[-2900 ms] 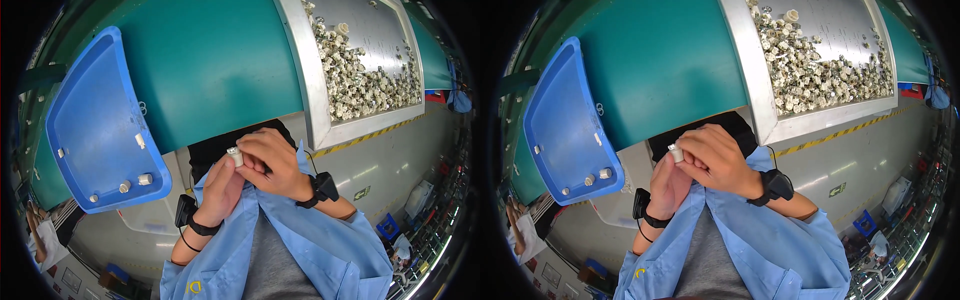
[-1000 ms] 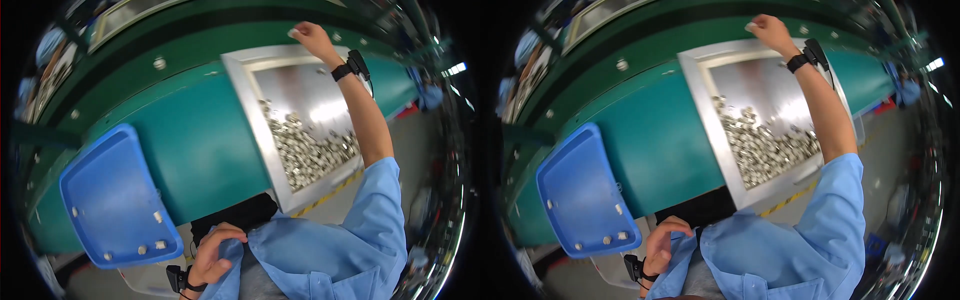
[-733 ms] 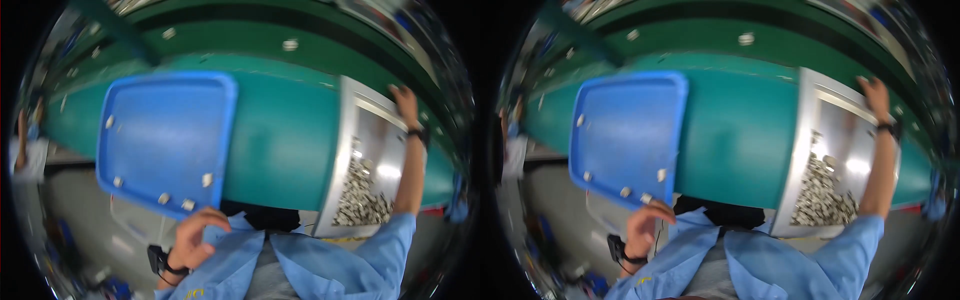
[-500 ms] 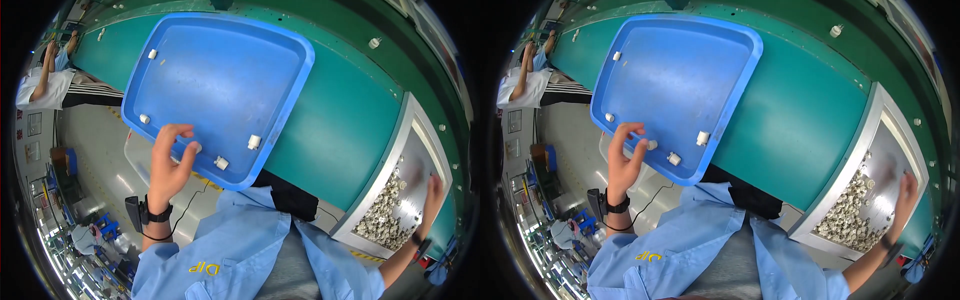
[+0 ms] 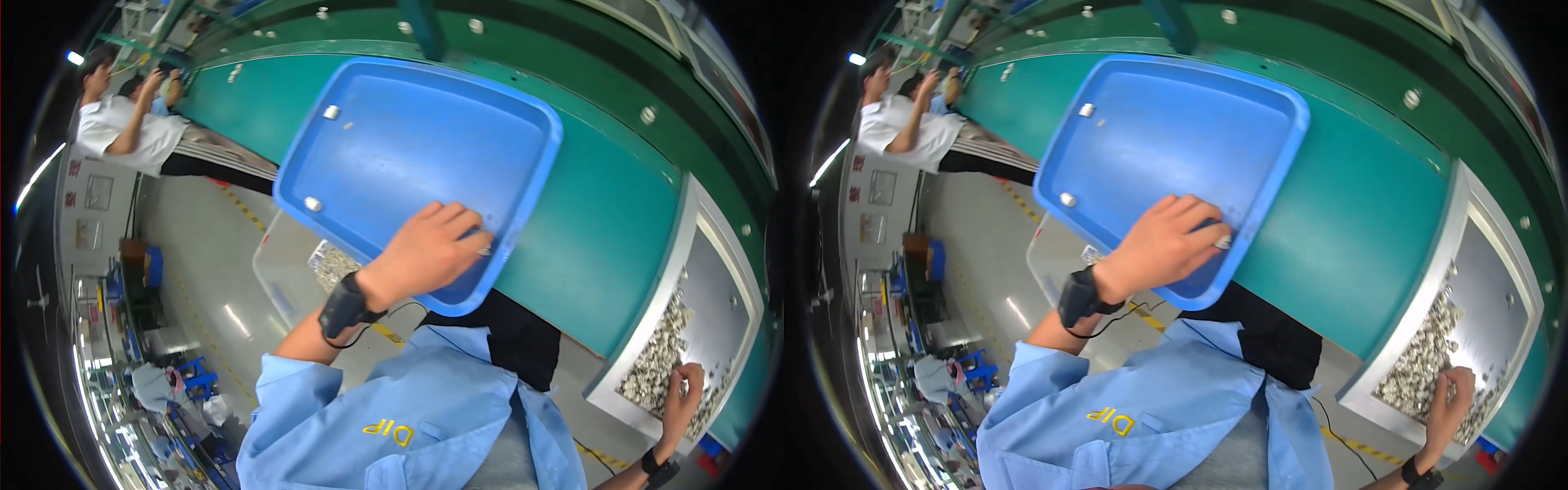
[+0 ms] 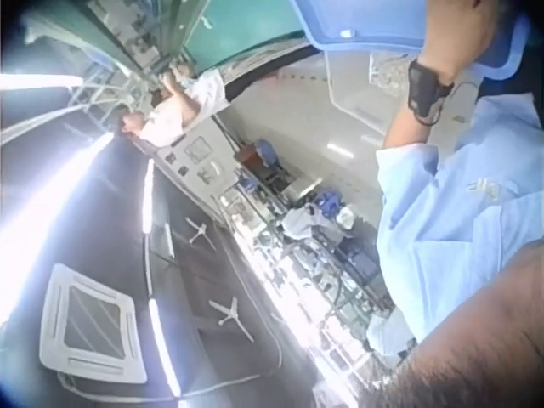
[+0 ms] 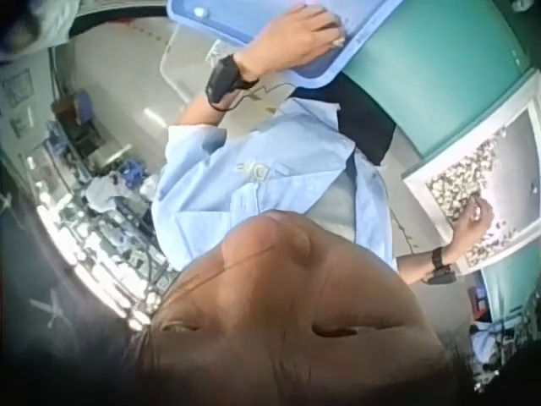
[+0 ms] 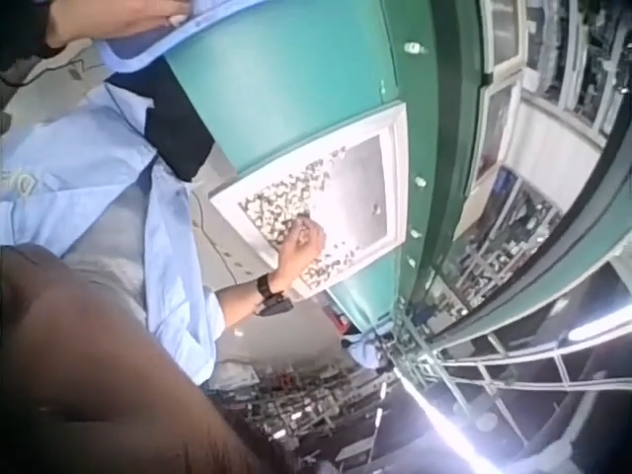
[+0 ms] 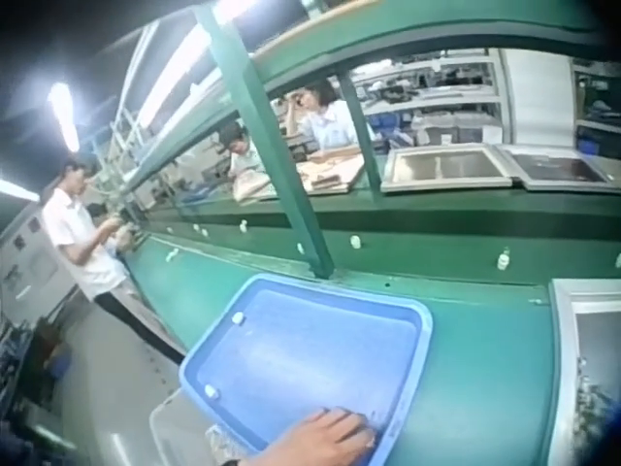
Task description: The person picks up a white plastic housing from a blue tray and a metal component from a metal tray by hand. They insert the metal component into the housing, press them together, and place the assembled unit back onto the blue tray.
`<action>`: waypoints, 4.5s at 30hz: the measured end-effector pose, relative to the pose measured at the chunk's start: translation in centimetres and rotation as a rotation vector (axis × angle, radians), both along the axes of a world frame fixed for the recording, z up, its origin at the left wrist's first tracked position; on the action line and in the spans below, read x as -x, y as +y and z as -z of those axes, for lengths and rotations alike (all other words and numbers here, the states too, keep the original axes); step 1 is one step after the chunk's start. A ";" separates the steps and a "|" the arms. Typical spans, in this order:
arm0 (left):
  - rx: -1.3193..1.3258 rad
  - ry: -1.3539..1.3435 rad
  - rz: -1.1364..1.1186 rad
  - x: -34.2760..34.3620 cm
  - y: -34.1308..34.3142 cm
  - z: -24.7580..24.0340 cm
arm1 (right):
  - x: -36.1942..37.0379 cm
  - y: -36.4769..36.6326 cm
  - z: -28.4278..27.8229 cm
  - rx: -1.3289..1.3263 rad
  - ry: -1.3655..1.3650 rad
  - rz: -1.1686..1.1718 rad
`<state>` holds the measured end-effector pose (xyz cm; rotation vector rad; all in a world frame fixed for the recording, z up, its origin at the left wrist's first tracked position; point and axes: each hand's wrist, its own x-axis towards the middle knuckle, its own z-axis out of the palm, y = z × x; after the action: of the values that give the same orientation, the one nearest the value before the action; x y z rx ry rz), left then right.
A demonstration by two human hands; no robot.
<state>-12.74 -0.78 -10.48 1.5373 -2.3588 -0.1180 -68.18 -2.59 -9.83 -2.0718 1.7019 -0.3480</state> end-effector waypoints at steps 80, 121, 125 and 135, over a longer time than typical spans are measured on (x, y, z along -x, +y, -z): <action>-0.380 1.105 0.404 15.4 0.2 -2.0 | -20.7 2.9 -2.8 0.293 -0.941 -0.172; -1.802 1.700 -0.022 13.5 -0.1 -2.7 | -22.5 0.6 -1.4 0.155 -0.803 -0.511; -1.771 1.679 -0.051 13.8 0.1 -2.4 | -22.3 0.5 -2.0 0.074 -0.731 -0.475; -1.501 1.797 -0.171 14.1 0.7 -1.5 | -23.7 2.3 -3.8 0.275 -0.351 -0.366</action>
<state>-26.80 -0.12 -8.99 0.8616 -0.3793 -2.2808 -44.46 -0.32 -5.99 -2.2919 1.0956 -0.8064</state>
